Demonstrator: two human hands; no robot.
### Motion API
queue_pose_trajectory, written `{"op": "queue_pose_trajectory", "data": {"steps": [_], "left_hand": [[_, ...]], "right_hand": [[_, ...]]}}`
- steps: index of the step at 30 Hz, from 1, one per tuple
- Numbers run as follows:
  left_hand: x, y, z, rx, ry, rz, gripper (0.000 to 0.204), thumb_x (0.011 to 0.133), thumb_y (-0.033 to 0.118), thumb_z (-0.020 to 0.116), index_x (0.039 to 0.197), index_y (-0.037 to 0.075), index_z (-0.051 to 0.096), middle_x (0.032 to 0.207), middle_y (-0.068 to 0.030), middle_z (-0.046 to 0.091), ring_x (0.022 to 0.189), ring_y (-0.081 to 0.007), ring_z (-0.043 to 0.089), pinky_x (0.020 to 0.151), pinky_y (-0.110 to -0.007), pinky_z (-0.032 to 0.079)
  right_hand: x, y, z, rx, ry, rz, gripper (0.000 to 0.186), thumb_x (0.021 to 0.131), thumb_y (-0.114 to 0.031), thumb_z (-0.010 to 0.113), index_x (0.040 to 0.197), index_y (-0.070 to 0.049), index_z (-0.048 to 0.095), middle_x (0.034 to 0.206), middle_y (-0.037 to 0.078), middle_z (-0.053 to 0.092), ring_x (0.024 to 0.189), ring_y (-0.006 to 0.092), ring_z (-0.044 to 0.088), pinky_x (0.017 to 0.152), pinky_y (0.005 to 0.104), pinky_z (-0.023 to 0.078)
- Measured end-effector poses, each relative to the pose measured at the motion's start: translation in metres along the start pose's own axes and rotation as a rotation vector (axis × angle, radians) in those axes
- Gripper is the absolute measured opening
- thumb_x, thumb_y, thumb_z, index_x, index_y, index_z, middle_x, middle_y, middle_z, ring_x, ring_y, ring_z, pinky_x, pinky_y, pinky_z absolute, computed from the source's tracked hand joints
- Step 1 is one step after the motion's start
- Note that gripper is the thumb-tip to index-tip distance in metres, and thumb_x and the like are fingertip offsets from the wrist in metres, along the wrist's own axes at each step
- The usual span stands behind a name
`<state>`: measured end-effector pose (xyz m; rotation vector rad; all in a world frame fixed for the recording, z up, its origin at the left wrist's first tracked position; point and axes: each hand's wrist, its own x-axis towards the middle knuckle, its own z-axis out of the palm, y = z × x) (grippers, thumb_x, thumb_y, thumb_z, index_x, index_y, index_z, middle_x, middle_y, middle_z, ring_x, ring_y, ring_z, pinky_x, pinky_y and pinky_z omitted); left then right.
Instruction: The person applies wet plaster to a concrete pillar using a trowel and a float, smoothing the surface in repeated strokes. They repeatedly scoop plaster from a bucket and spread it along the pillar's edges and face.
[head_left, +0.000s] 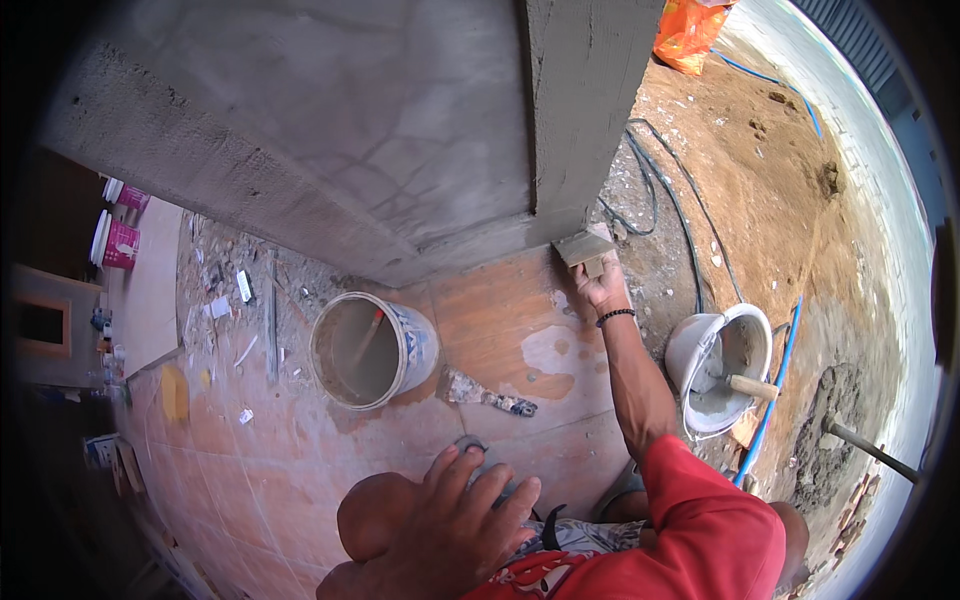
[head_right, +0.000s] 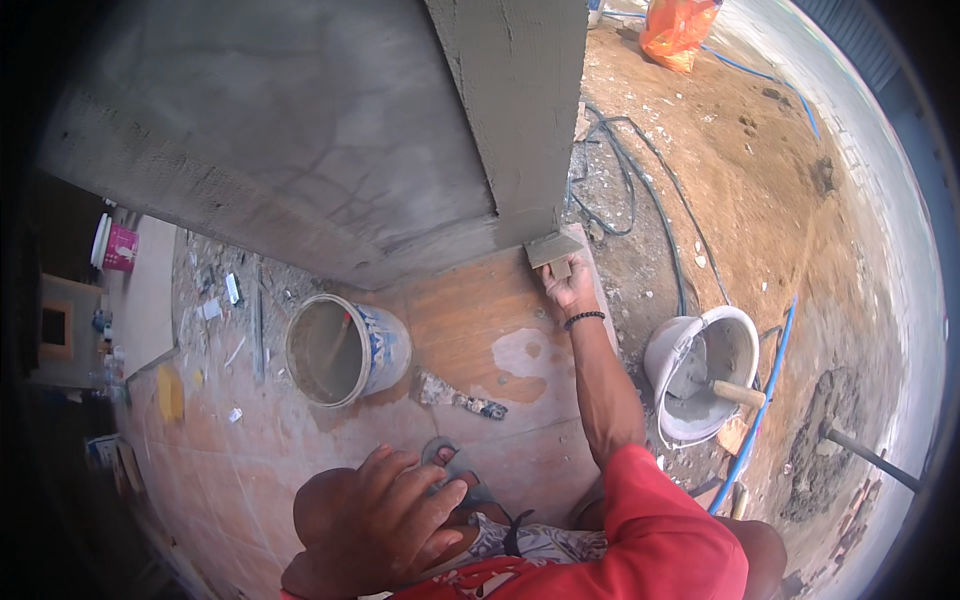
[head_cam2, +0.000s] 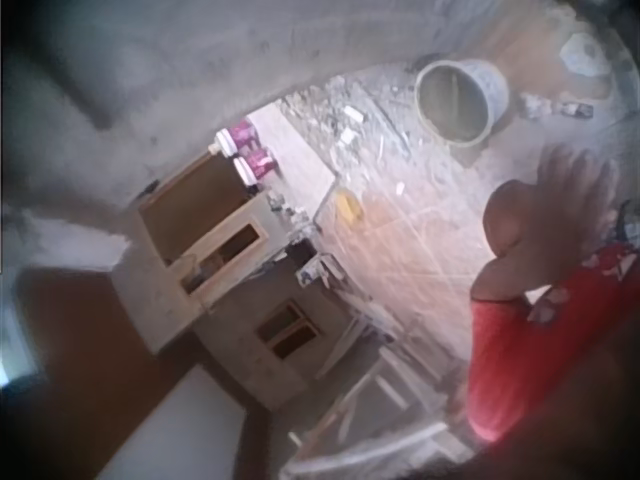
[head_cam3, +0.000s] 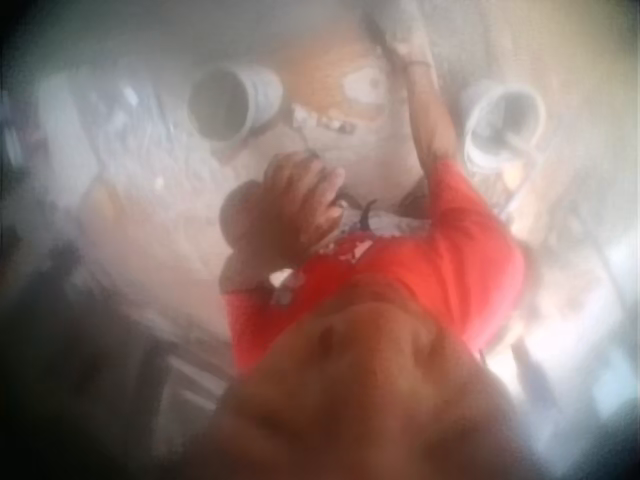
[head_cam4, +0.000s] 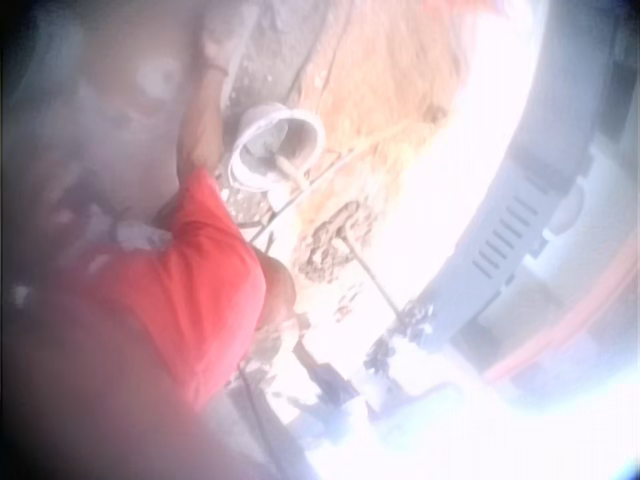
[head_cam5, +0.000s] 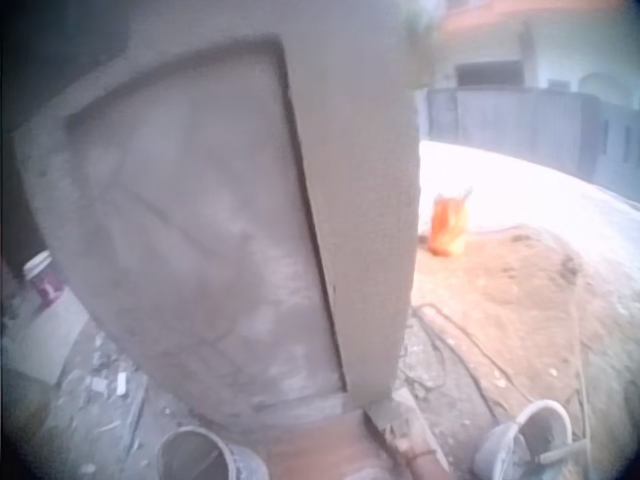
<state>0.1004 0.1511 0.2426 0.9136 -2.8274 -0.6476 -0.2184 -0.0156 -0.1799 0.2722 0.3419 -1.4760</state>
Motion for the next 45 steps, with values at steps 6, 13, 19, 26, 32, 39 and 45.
{"op": "queue_pose_trajectory", "data": {"steps": [6, 13, 19, 26, 32, 39, 45], "left_hand": [[0.001, 0.003, -0.006, -0.057, -0.096, -0.008, 0.053, 0.079, 0.032, 0.075, 0.123, 0.005, 0.06, 0.116, -0.0141, 0.056, 0.111, -0.0369, 0.052, 0.099, -0.057, 0.041], [0.004, 0.003, -0.004, -0.076, -0.144, -0.037, 0.051, 0.078, 0.031, 0.076, 0.12, 0.006, 0.061, 0.116, -0.0132, 0.056, 0.112, -0.0361, 0.052, 0.1, -0.057, 0.041], [0.001, 0.003, -0.006, -0.036, -0.122, -0.061, 0.05, 0.078, 0.032, 0.076, 0.119, 0.007, 0.061, 0.118, -0.0126, 0.057, 0.114, -0.0359, 0.052, 0.1, -0.057, 0.041], [0.008, 0.004, -0.005, -0.056, -0.127, -0.048, 0.049, 0.078, 0.03, 0.077, 0.118, 0.006, 0.062, 0.116, -0.0128, 0.058, 0.112, -0.036, 0.054, 0.099, -0.057, 0.042], [-0.002, 0.006, 0.003, 0.028, 0.002, -0.022, 0.049, 0.081, 0.025, 0.07, 0.126, 0.008, 0.057, 0.121, -0.0166, 0.056, 0.119, -0.0419, 0.052, 0.098, -0.057, 0.044], [-0.017, 0.015, 0.012, 0.018, 0.029, -0.054, 0.052, 0.079, 0.023, 0.071, 0.126, 0.008, 0.057, 0.121, -0.0176, 0.055, 0.119, -0.0431, 0.052, 0.099, -0.06, 0.043], [-0.019, 0.013, 0.012, 0.017, 0.109, 0.019, 0.052, 0.077, 0.022, 0.072, 0.126, 0.007, 0.058, 0.12, -0.0182, 0.055, 0.118, -0.0447, 0.052, 0.099, -0.06, 0.043]], "right_hand": [[0.009, -0.01, 0.065, 0.184, 0.054, 0.009, 0.027, 0.096, -0.014, 0.049, 0.112, 0.004, 0.062, 0.106, 0.018, 0.066, 0.09, 0.0312, 0.069, 0.074, 0.0345, 0.063], [-0.08, -0.012, 0.206, 0.296, -0.282, 0.029, 0.038, 0.097, -0.014, 0.046, 0.127, 0.01, 0.047, 0.112, 0.026, 0.055, 0.097, 0.0339, 0.063, 0.077, 0.0357, 0.064], [-0.139, -0.01, 0.179, 0.042, -0.103, -0.302, 0.042, 0.096, -0.03, 0.052, 0.124, 0.002, 0.052, 0.113, 0.025, 0.059, 0.09, 0.0308, 0.064, 0.068, 0.033, 0.062], [-0.057, -0.009, 0.016, -0.076, 0.184, -0.042, 0.03, 0.096, -0.034, 0.045, 0.108, -0.013, 0.063, 0.093, 0.003, 0.068, 0.067, 0.0175, 0.062, 0.046, 0.0222, 0.048], [-0.018, 0.004, 0.006, 0.015, 0.109, -0.044, 0.03, 0.095, -0.03, 0.045, 0.108, -0.01, 0.063, 0.093, 0.009, 0.066, 0.07, 0.0212, 0.062, 0.049, 0.0236, 0.051], [-0.008, 0.008, 0.043, 0.099, -0.126, 0.044, 0.03, 0.093, -0.023, 0.048, 0.11, -0.003, 0.063, 0.097, 0.015, 0.064, 0.077, 0.0253, 0.062, 0.064, 0.0291, 0.06], [-0.053, 0.01, 0.156, 0.224, -0.292, 0.054, 0.03, 0.095, -0.014, 0.047, 0.114, 0.008, 0.056, 0.1, 0.016, 0.055, 0.089, 0.0276, 0.058, 0.073, 0.032, 0.062]]}}
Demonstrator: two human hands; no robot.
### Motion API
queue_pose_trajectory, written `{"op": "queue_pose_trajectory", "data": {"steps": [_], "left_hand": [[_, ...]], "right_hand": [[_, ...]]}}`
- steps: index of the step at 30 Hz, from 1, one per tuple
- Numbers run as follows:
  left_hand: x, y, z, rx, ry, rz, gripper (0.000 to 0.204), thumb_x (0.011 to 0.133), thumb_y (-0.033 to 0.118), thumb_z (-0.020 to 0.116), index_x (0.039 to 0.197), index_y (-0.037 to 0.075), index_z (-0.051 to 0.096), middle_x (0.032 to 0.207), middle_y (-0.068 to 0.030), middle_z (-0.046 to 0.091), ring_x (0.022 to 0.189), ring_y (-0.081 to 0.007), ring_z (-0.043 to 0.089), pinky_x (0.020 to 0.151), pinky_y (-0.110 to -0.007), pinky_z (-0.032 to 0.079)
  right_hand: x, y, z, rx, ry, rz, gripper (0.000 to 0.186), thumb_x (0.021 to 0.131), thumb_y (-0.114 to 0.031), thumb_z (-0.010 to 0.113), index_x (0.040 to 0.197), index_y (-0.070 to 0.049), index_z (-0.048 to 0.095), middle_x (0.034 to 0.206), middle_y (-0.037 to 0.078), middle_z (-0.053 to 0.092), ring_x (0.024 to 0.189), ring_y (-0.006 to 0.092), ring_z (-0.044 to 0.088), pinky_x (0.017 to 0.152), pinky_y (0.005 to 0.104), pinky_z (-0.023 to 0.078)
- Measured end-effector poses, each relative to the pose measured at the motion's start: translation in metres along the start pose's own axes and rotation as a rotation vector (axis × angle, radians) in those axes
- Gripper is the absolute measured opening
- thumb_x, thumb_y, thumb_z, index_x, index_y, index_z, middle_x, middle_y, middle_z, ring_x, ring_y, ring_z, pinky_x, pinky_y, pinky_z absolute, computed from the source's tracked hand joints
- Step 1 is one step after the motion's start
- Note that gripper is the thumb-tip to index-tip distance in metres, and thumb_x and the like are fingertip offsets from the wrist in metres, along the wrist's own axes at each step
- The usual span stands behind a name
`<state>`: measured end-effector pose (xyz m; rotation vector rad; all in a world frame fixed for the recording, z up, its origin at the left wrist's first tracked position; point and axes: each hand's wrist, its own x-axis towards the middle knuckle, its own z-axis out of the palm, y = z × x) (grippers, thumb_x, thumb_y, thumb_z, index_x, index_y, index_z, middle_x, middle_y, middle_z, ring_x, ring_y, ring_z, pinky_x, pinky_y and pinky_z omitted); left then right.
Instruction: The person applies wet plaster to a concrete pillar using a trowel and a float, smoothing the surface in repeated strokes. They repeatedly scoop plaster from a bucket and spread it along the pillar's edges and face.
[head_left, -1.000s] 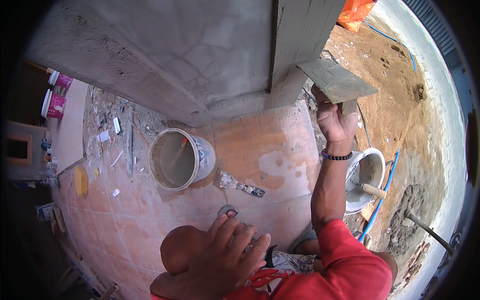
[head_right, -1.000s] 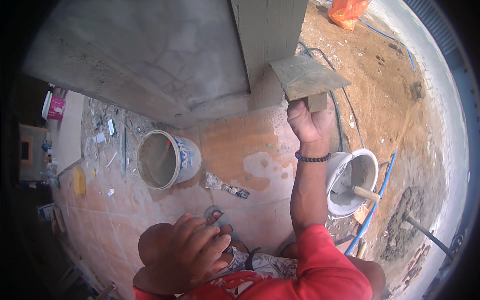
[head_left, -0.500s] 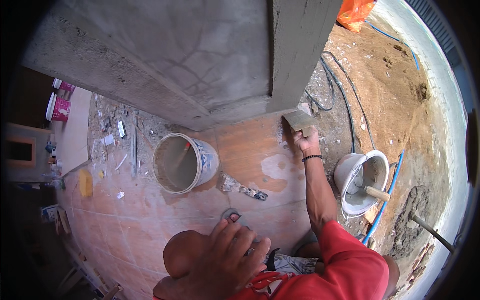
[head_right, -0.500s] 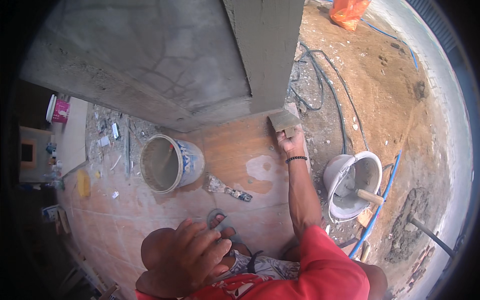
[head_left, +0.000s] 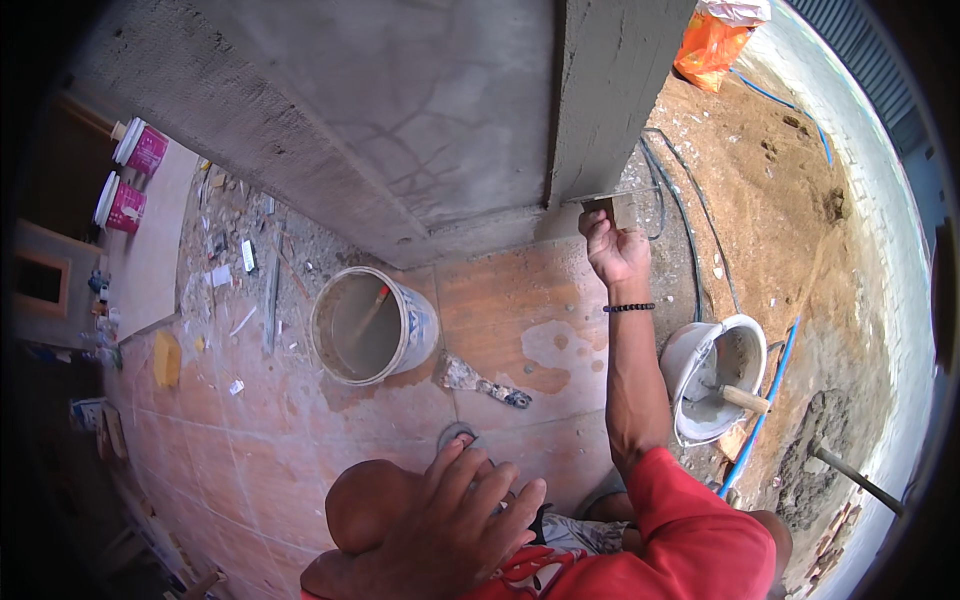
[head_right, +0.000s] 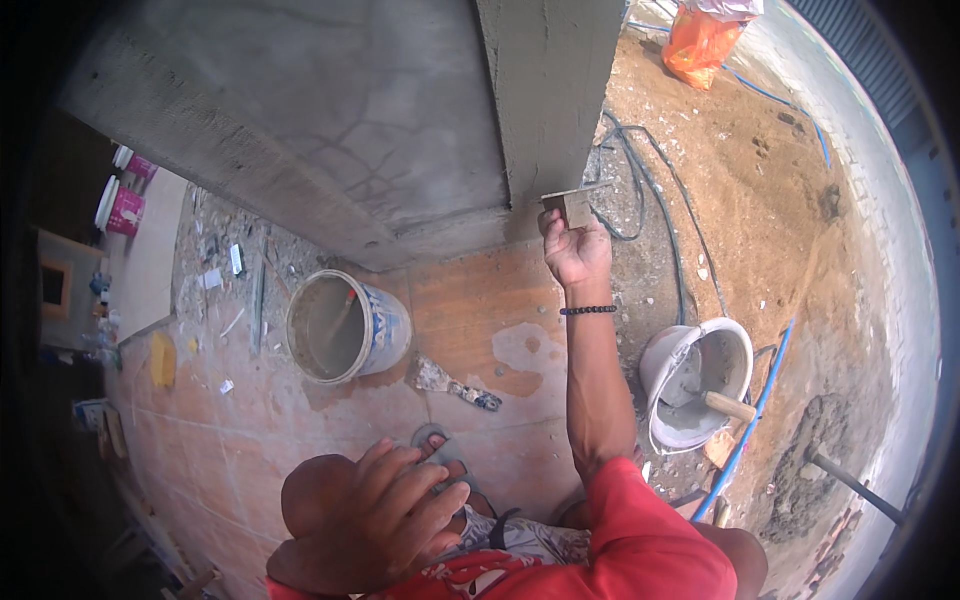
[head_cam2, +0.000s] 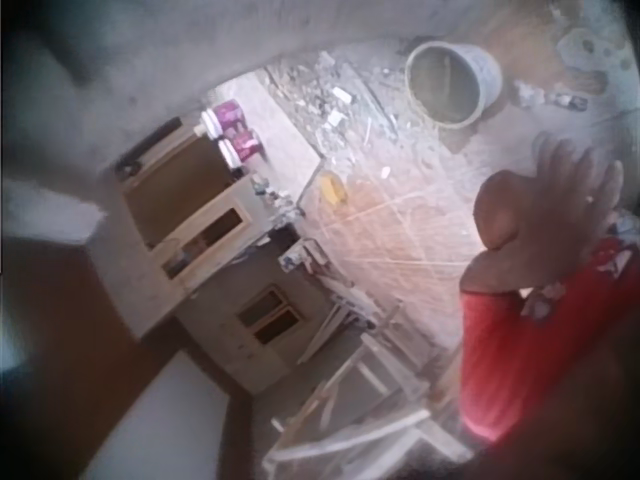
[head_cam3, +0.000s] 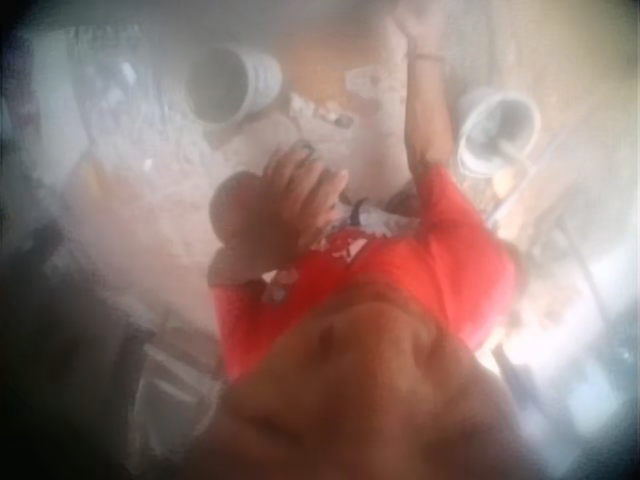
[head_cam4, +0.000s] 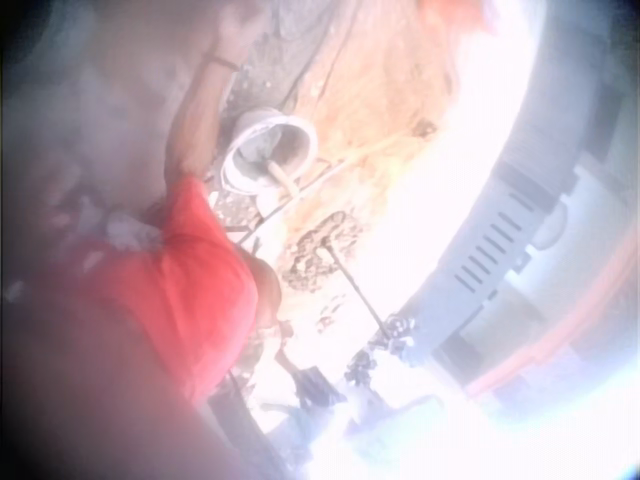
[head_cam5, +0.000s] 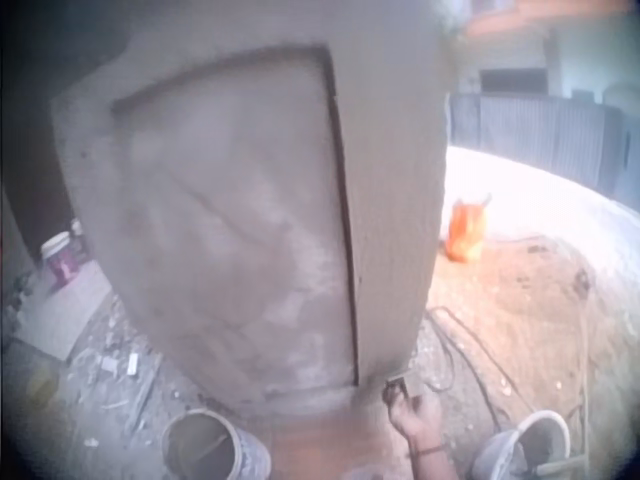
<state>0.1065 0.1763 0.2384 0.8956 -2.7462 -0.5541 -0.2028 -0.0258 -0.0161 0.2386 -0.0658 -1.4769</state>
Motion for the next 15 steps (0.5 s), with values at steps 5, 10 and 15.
{"op": "queue_pose_trajectory", "data": {"steps": [5, 10, 15], "left_hand": [[0.014, 0.002, -0.018, -0.065, -0.185, -0.012, 0.049, 0.078, 0.029, 0.077, 0.118, 0.006, 0.062, 0.116, -0.0131, 0.058, 0.112, -0.0358, 0.054, 0.099, -0.057, 0.042], [0.011, 0.002, -0.015, -0.054, -0.165, -0.017, 0.048, 0.078, 0.027, 0.077, 0.118, 0.006, 0.062, 0.117, -0.0132, 0.059, 0.112, -0.0357, 0.054, 0.1, -0.058, 0.042], [0.011, 0.0, -0.016, -0.07, -0.185, -0.015, 0.049, 0.078, 0.029, 0.077, 0.118, 0.006, 0.062, 0.118, -0.0131, 0.059, 0.112, -0.0358, 0.054, 0.1, -0.058, 0.042]], "right_hand": [[-0.009, 0.013, 0.101, 0.025, -0.035, -0.013, 0.03, 0.099, -0.008, 0.041, 0.116, 0.013, 0.055, 0.107, 0.023, 0.059, 0.092, 0.0322, 0.063, 0.076, 0.0328, 0.064], [-0.034, 0.034, 0.195, -0.026, -0.368, 0.199, 0.035, 0.101, -0.015, 0.044, 0.123, 0.012, 0.048, 0.112, 0.022, 0.052, 0.097, 0.0315, 0.058, 0.082, 0.0366, 0.062], [-0.078, 0.023, 0.158, -0.341, -0.209, -0.18, 0.045, 0.096, -0.033, 0.052, 0.126, 0.0, 0.05, 0.113, 0.021, 0.055, 0.088, 0.0274, 0.059, 0.066, 0.0347, 0.058]]}}
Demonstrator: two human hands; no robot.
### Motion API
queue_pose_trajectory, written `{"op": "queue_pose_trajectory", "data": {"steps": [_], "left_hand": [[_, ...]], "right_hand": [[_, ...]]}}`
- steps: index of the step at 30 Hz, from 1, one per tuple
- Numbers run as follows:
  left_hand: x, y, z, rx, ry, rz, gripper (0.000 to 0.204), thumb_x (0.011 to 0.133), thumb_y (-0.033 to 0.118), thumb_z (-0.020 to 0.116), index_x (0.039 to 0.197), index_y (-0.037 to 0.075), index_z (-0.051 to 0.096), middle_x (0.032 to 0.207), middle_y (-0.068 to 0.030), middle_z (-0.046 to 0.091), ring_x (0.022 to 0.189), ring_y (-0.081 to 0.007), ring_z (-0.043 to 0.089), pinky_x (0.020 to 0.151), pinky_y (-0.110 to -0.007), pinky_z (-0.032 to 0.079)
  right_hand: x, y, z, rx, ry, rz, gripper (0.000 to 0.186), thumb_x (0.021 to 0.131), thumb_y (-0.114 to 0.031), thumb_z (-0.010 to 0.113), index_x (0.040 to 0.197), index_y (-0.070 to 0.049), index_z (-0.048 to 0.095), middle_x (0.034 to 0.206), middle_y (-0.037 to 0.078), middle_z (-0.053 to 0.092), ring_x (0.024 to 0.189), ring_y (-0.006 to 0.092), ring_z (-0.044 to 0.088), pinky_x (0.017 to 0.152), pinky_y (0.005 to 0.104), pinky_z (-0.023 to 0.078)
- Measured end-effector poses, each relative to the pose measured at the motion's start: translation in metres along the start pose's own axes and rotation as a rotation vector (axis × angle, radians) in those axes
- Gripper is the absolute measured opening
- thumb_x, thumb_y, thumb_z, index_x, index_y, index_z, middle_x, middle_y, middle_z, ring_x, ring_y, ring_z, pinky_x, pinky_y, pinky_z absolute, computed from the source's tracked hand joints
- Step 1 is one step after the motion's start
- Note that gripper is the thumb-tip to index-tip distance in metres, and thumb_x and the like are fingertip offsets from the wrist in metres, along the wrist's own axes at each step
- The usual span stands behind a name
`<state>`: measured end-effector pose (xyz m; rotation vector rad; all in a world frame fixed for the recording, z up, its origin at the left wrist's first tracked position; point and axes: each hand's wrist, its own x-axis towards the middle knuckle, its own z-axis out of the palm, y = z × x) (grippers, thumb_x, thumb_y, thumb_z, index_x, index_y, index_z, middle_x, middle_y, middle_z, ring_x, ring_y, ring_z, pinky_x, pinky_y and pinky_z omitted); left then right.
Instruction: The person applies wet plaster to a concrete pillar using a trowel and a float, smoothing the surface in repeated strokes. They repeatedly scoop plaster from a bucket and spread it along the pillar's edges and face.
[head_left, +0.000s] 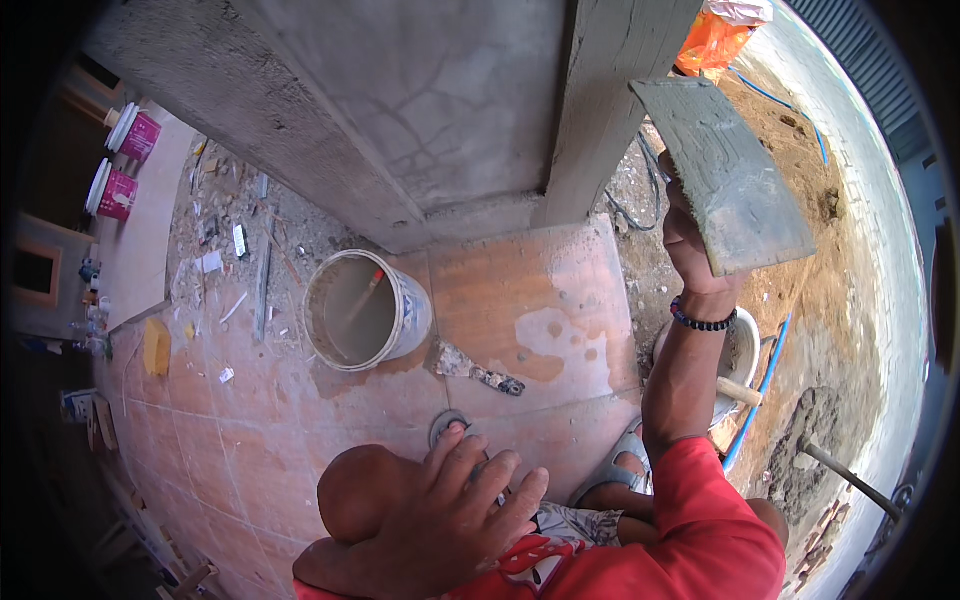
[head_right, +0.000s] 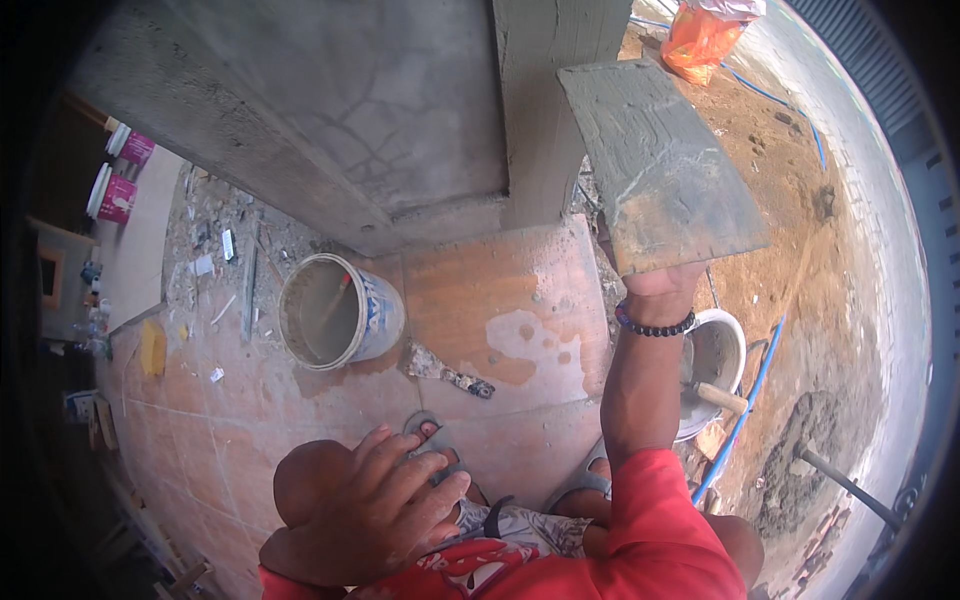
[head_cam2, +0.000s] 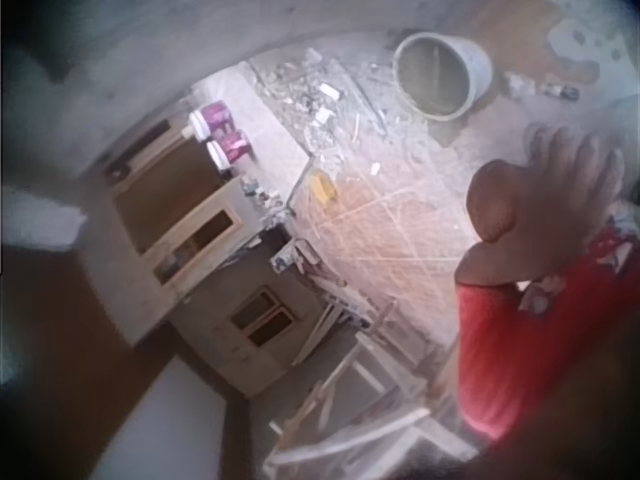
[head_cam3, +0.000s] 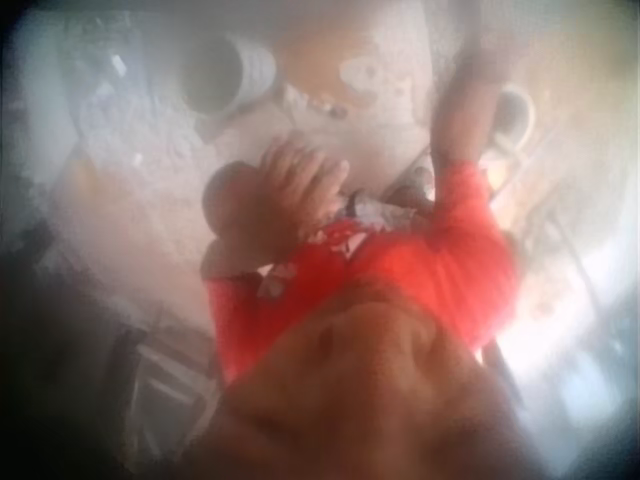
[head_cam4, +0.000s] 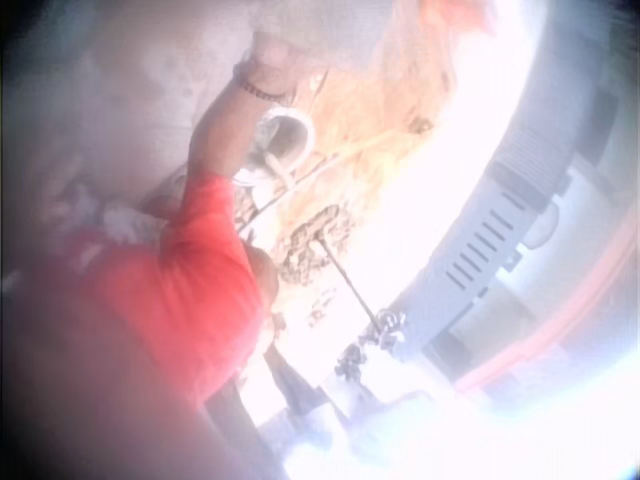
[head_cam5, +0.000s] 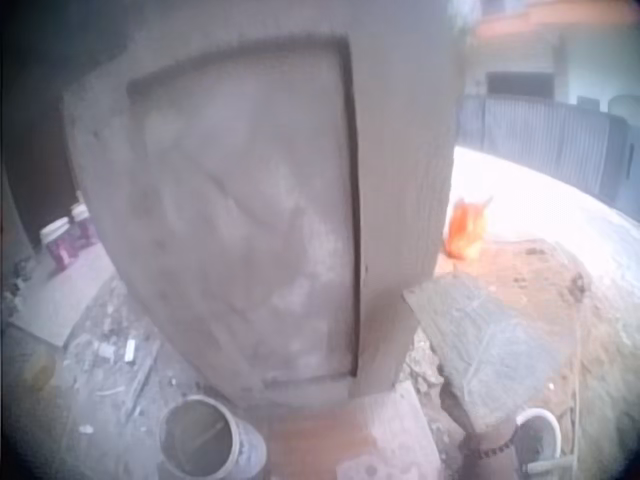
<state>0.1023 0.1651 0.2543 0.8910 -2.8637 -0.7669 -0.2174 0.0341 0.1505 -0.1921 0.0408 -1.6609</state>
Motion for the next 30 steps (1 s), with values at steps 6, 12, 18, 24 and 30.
{"op": "queue_pose_trajectory", "data": {"steps": [6, 12, 18, 24, 30], "left_hand": [[0.002, -0.001, 0.004, -0.013, 0.004, 0.012, 0.051, 0.076, 0.03, 0.078, 0.119, 0.007, 0.062, 0.119, -0.0134, 0.058, 0.113, -0.0357, 0.054, 0.1, -0.057, 0.042], [0.003, -0.002, 0.005, 0.012, 0.07, 0.011, 0.052, 0.075, 0.027, 0.077, 0.12, 0.007, 0.061, 0.119, -0.0144, 0.057, 0.115, -0.0389, 0.053, 0.1, -0.059, 0.042], [-0.006, -0.009, 0.031, 0.027, 0.25, 0.05, 0.048, 0.078, 0.021, 0.073, 0.122, 0.006, 0.061, 0.116, -0.0181, 0.056, 0.116, -0.0461, 0.052, 0.099, -0.063, 0.042], [-0.014, 0.001, 0.023, 0.039, 0.243, -0.002, 0.048, 0.079, 0.019, 0.073, 0.123, 0.006, 0.061, 0.118, -0.0186, 0.056, 0.115, -0.0464, 0.052, 0.1, -0.063, 0.042], [-0.007, 0.0, 0.014, 0.041, 0.143, 0.025, 0.047, 0.081, 0.024, 0.072, 0.123, 0.005, 0.061, 0.118, -0.0175, 0.058, 0.113, -0.0427, 0.053, 0.099, -0.059, 0.043]], "right_hand": [[-0.019, 0.039, -0.208, 0.047, 0.619, 0.104, 0.034, 0.094, -0.035, 0.05, 0.112, -0.008, 0.06, 0.094, 0.01, 0.064, 0.07, 0.0219, 0.058, 0.048, 0.026, 0.048], [-0.007, 0.081, -0.304, -0.027, 0.598, 0.218, 0.032, 0.094, -0.034, 0.047, 0.111, -0.01, 0.06, 0.091, 0.01, 0.064, 0.067, 0.0207, 0.056, 0.046, 0.0239, 0.038], [0.013, 0.083, -0.294, 0.097, 0.527, 0.186, 0.032, 0.096, -0.029, 0.041, 0.109, -0.007, 0.061, 0.09, 0.011, 0.062, 0.067, 0.0207, 0.054, 0.05, 0.0267, 0.042], [0.028, 0.089, -0.189, 0.289, 0.192, 0.222, 0.03, 0.098, -0.022, 0.044, 0.115, -0.004, 0.06, 0.102, 0.012, 0.061, 0.077, 0.0222, 0.056, 0.059, 0.025, 0.053], [0.04, 0.057, -0.081, 0.294, 0.048, 0.189, 0.028, 0.097, -0.014, 0.046, 0.118, 0.001, 0.059, 0.106, 0.014, 0.06, 0.082, 0.0253, 0.056, 0.065, 0.0292, 0.061]]}}
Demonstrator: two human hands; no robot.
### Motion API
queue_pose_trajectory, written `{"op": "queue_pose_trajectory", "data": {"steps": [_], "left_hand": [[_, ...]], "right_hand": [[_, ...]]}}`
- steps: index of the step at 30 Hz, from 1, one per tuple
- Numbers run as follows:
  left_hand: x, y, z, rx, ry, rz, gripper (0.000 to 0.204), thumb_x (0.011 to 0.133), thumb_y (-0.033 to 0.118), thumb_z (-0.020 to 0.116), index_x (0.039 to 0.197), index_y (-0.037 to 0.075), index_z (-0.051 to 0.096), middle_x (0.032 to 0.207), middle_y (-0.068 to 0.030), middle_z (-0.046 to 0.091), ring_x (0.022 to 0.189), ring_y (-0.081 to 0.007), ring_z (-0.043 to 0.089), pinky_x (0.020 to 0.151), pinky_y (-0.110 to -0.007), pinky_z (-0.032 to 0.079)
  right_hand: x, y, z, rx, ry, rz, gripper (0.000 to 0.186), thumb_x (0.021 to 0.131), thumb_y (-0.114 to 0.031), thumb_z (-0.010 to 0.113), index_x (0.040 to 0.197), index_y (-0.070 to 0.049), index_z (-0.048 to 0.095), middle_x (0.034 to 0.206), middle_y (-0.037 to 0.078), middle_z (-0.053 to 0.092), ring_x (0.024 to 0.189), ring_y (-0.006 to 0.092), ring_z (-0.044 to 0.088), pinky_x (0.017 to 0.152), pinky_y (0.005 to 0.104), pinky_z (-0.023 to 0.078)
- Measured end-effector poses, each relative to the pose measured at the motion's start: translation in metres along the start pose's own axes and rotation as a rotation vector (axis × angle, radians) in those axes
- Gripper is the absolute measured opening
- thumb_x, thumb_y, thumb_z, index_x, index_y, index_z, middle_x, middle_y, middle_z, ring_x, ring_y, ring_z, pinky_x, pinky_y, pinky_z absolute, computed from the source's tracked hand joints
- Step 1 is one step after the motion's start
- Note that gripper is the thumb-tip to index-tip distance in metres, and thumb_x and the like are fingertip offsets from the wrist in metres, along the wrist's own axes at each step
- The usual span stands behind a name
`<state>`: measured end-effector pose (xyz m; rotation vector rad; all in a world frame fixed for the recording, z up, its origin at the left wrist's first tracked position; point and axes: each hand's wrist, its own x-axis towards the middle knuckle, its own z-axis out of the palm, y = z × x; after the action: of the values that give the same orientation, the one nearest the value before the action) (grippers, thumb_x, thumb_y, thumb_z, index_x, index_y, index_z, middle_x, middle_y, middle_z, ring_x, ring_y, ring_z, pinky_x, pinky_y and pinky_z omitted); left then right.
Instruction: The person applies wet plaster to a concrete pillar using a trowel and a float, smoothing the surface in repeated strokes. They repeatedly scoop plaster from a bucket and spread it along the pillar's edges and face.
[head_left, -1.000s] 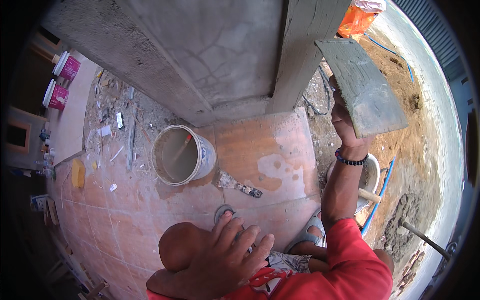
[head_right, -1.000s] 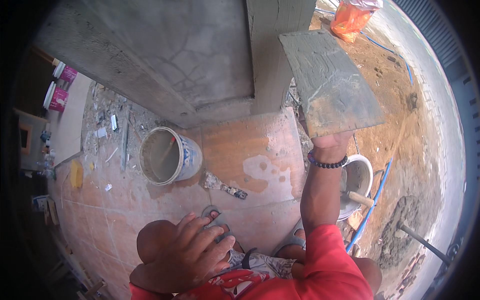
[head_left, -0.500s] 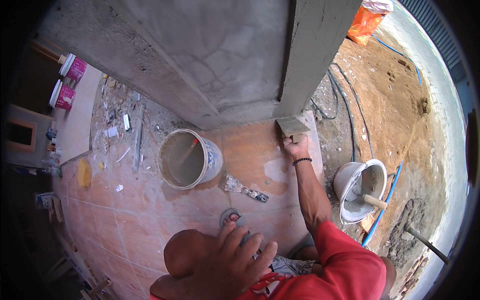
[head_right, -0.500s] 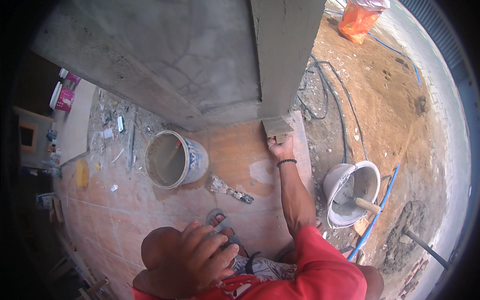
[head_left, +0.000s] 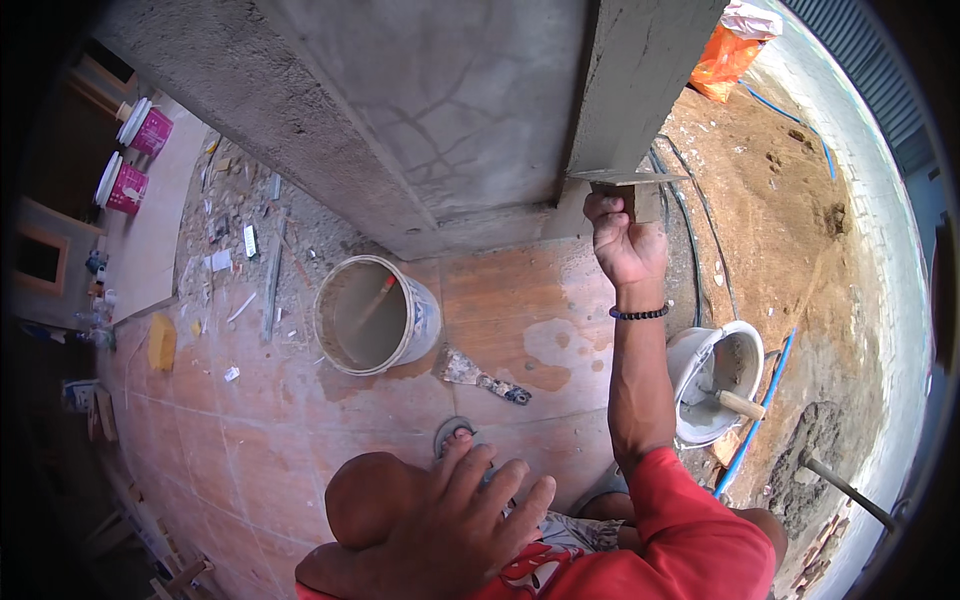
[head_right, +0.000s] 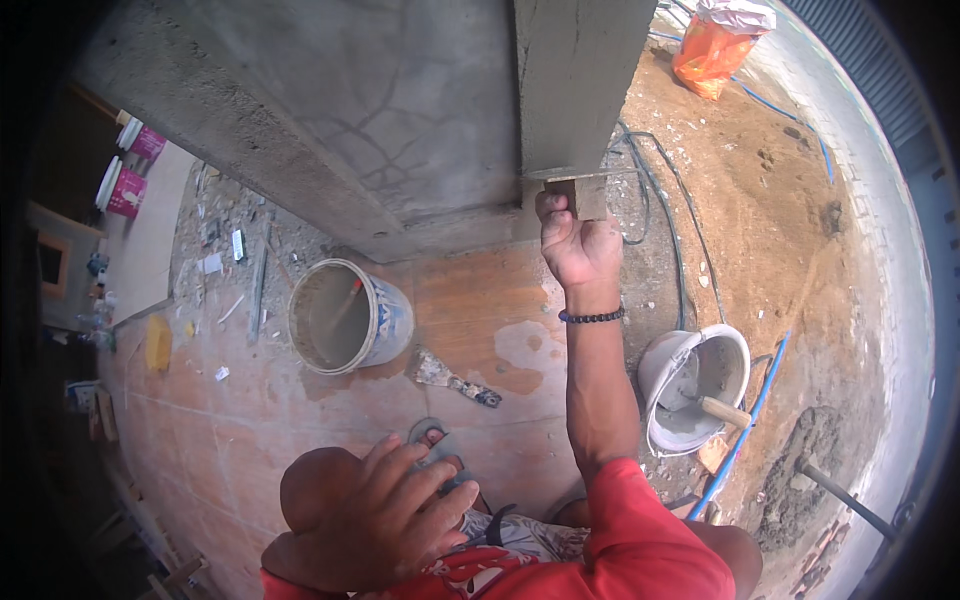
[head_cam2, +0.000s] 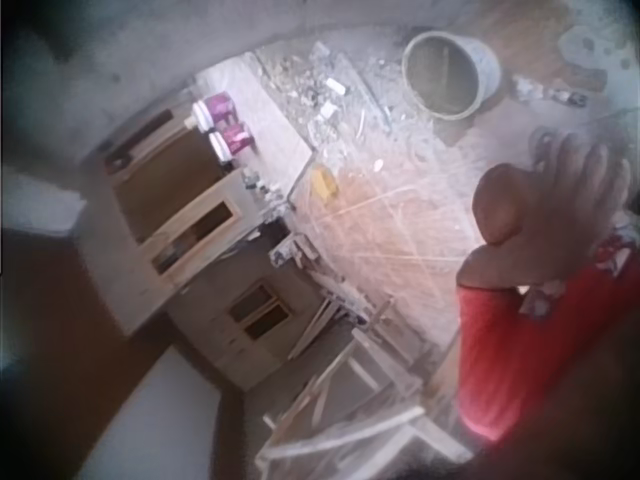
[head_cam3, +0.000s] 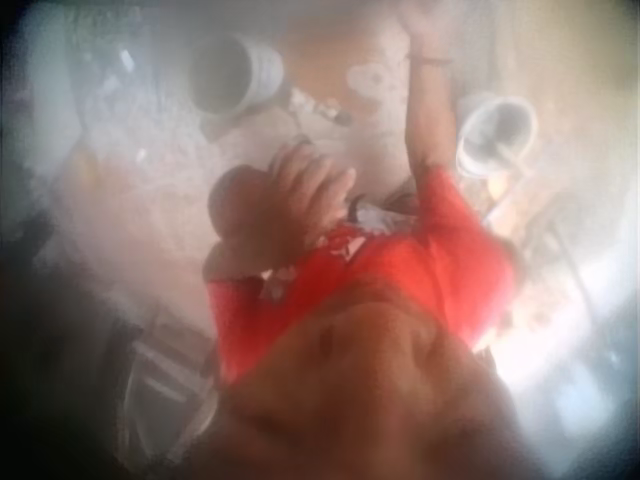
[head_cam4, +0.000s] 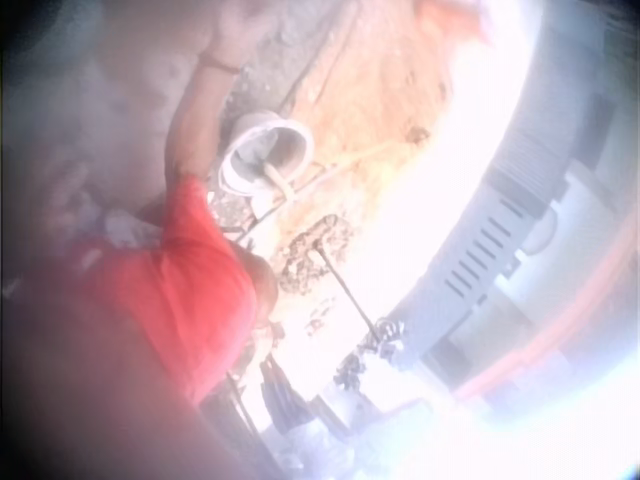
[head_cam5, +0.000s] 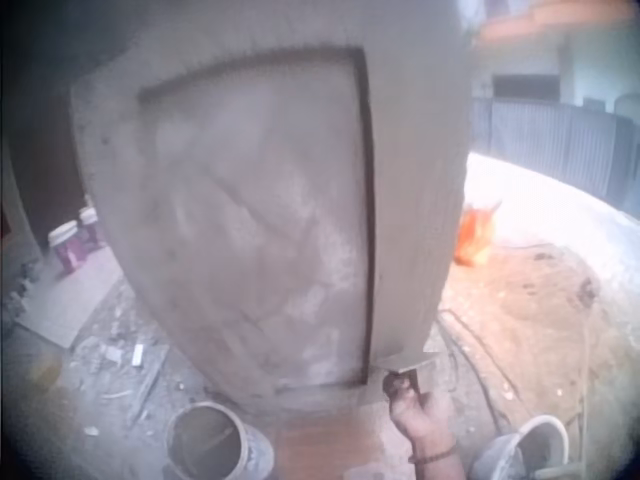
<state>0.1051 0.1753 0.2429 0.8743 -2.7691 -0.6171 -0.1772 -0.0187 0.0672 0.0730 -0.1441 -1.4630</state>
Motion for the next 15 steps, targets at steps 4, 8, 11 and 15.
{"op": "queue_pose_trajectory", "data": {"steps": [4, 8, 11, 15], "left_hand": [[0.002, 0.003, -0.008, 0.004, -0.046, -0.01, 0.046, 0.083, 0.025, 0.071, 0.123, 0.005, 0.061, 0.118, -0.0174, 0.059, 0.114, -0.0426, 0.054, 0.099, -0.059, 0.043], [-0.001, 0.002, -0.004, 0.033, -0.045, -0.015, 0.043, 0.085, 0.024, 0.067, 0.124, 0.005, 0.06, 0.118, -0.0195, 0.059, 0.117, -0.0466, 0.052, 0.1, -0.061, 0.043], [-0.001, -0.001, -0.002, 0.022, -0.038, -0.015, 0.044, 0.085, 0.024, 0.067, 0.124, 0.005, 0.06, 0.118, -0.0197, 0.058, 0.117, -0.0466, 0.053, 0.1, -0.062, 0.042], [0.006, -0.007, 0.002, 0.029, -0.013, 0.045, 0.047, 0.084, 0.025, 0.068, 0.126, 0.005, 0.058, 0.119, -0.0196, 0.058, 0.117, -0.0463, 0.052, 0.102, -0.062, 0.041]], "right_hand": [[0.0, 0.007, 0.08, 0.015, -0.097, 0.043, 0.032, 0.098, -0.015, 0.048, 0.121, 0.004, 0.055, 0.108, 0.016, 0.055, 0.081, 0.0249, 0.055, 0.069, 0.0302, 0.061], [-0.016, -0.001, 0.116, -0.082, -0.419, 0.109, 0.042, 0.095, -0.024, 0.055, 0.127, 0.003, 0.047, 0.114, 0.02, 0.048, 0.084, 0.0233, 0.055, 0.065, 0.0272, 0.057], [-0.04, -0.02, 0.1, -0.253, -0.312, -0.012, 0.042, 0.094, -0.028, 0.054, 0.125, -0.001, 0.05, 0.111, 0.019, 0.054, 0.086, 0.0228, 0.059, 0.06, 0.0277, 0.055], [-0.072, -0.048, -0.02, -0.257, 0.237, -0.297, 0.04, 0.095, -0.032, 0.052, 0.12, -0.001, 0.054, 0.107, 0.021, 0.059, 0.075, 0.0238, 0.062, 0.055, 0.0246, 0.054]]}}
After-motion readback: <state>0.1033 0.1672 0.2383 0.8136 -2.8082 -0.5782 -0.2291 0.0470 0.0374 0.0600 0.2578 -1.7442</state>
